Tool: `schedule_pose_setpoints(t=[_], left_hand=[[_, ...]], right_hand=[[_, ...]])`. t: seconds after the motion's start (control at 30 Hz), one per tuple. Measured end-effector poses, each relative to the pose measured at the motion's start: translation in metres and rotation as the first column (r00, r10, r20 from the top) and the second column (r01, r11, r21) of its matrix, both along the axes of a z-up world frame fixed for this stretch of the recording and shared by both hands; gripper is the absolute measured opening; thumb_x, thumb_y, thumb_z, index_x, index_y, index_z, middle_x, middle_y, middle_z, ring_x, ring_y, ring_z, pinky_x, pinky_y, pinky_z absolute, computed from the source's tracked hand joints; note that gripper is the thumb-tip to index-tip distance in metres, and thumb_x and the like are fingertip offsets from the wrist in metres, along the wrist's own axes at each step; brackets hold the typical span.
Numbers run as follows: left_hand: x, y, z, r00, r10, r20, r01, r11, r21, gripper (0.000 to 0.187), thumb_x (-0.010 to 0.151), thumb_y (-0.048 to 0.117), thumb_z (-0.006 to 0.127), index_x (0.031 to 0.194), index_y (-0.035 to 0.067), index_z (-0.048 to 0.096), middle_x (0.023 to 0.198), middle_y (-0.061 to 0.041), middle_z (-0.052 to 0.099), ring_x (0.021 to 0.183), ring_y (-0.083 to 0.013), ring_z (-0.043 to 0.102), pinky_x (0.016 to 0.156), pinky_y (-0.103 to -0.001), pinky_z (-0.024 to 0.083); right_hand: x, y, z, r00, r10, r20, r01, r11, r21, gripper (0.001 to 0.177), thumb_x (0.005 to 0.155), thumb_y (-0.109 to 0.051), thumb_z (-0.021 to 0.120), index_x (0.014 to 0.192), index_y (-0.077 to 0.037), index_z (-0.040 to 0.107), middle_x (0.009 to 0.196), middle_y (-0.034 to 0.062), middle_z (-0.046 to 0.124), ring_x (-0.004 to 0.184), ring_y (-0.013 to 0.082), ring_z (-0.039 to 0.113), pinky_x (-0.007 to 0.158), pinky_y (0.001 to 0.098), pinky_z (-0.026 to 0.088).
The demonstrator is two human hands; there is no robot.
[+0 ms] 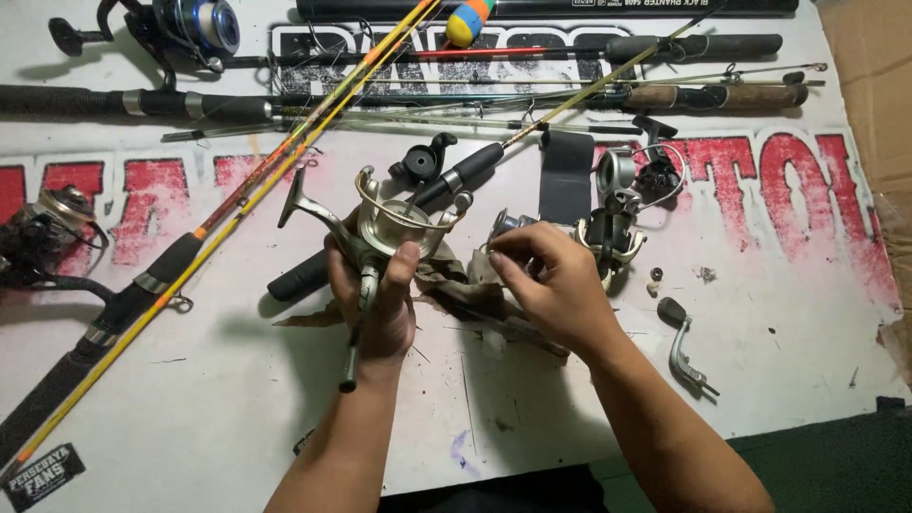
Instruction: Disassembling and inspecting a fishing reel on a workbench with other fishing equipment.
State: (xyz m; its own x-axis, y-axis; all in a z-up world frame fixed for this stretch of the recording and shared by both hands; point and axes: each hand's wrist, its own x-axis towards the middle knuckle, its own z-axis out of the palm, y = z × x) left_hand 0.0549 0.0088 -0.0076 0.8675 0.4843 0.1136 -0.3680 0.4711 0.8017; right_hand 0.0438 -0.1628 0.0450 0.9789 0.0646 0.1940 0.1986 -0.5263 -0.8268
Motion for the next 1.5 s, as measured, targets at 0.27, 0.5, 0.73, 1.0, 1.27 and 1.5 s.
schedule_pose_setpoints(t=[0.27,0.5,0.73,1.0,1.27,1.5], left_hand=[[-0.002,-0.004,-0.008,1.000,-0.017,-0.022,0.017,1.000,0.011,0.065,0.075,0.014,0.087,0.131,0.006,0.054,0.114,-0.011,0.062,0.110,-0.0207,0.062,0.099,-0.037,0.055],[-0.004,-0.007,-0.017,0.998,-0.032,-0.048,0.032,0.999,0.011,0.066,0.075,0.014,0.086,0.132,0.005,0.053,0.115,-0.011,0.063,0.112,-0.0198,0.062,0.100,-0.037,0.056],[-0.001,-0.004,-0.018,0.998,-0.042,-0.056,0.043,0.999,0.009,0.066,0.075,0.015,0.087,0.132,0.007,0.054,0.114,-0.010,0.062,0.110,-0.0199,0.060,0.099,-0.038,0.056],[-0.005,-0.006,0.001,0.991,-0.133,-0.021,0.131,0.988,-0.079,0.062,0.081,0.016,0.082,0.134,0.005,0.052,0.115,-0.015,0.062,0.109,-0.0229,0.063,0.098,-0.041,0.059],[-0.011,-0.008,-0.007,0.971,-0.239,0.032,0.241,0.967,-0.088,0.066,0.077,0.012,0.081,0.135,0.002,0.050,0.113,-0.018,0.063,0.109,-0.0251,0.065,0.096,-0.042,0.061],[-0.009,-0.003,-0.030,0.946,-0.303,0.116,0.312,0.947,-0.072,0.068,0.073,0.008,0.083,0.131,0.000,0.049,0.109,-0.021,0.063,0.103,-0.0297,0.068,0.092,-0.046,0.063]], right_hand=[[-0.001,0.015,-0.039,0.960,0.281,0.008,-0.215,0.754,-0.620,0.021,0.084,-0.019,0.077,0.102,-0.016,0.067,0.093,0.0035,0.063,0.085,0.0263,0.064,0.073,0.0380,0.047],[-0.001,0.015,-0.038,0.938,0.317,-0.142,-0.345,0.793,-0.502,0.012,0.088,-0.013,0.071,0.098,-0.015,0.064,0.106,0.0076,0.061,0.097,0.0339,0.063,0.078,0.0426,0.046],[-0.003,0.013,-0.044,0.932,0.362,-0.039,-0.313,0.740,-0.595,0.010,0.087,-0.012,0.074,0.094,-0.019,0.072,0.102,0.0043,0.063,0.092,0.0247,0.064,0.073,0.0361,0.045],[-0.020,-0.018,-0.036,0.972,0.210,0.103,-0.146,0.889,-0.435,0.015,0.086,-0.015,0.078,0.095,-0.016,0.067,0.087,0.0021,0.061,0.076,0.0217,0.064,0.068,0.0357,0.052],[-0.040,-0.033,-0.025,0.963,0.241,-0.117,-0.259,0.728,-0.634,0.022,0.084,-0.005,0.070,0.104,-0.012,0.065,0.087,0.0053,0.061,0.080,0.0264,0.065,0.069,0.0371,0.052],[-0.032,-0.006,0.025,0.993,0.054,-0.104,-0.006,0.907,0.421,0.032,0.093,-0.005,0.072,0.125,0.000,0.066,0.096,0.0150,0.071,0.084,0.0188,0.069,0.081,0.0352,0.060]])
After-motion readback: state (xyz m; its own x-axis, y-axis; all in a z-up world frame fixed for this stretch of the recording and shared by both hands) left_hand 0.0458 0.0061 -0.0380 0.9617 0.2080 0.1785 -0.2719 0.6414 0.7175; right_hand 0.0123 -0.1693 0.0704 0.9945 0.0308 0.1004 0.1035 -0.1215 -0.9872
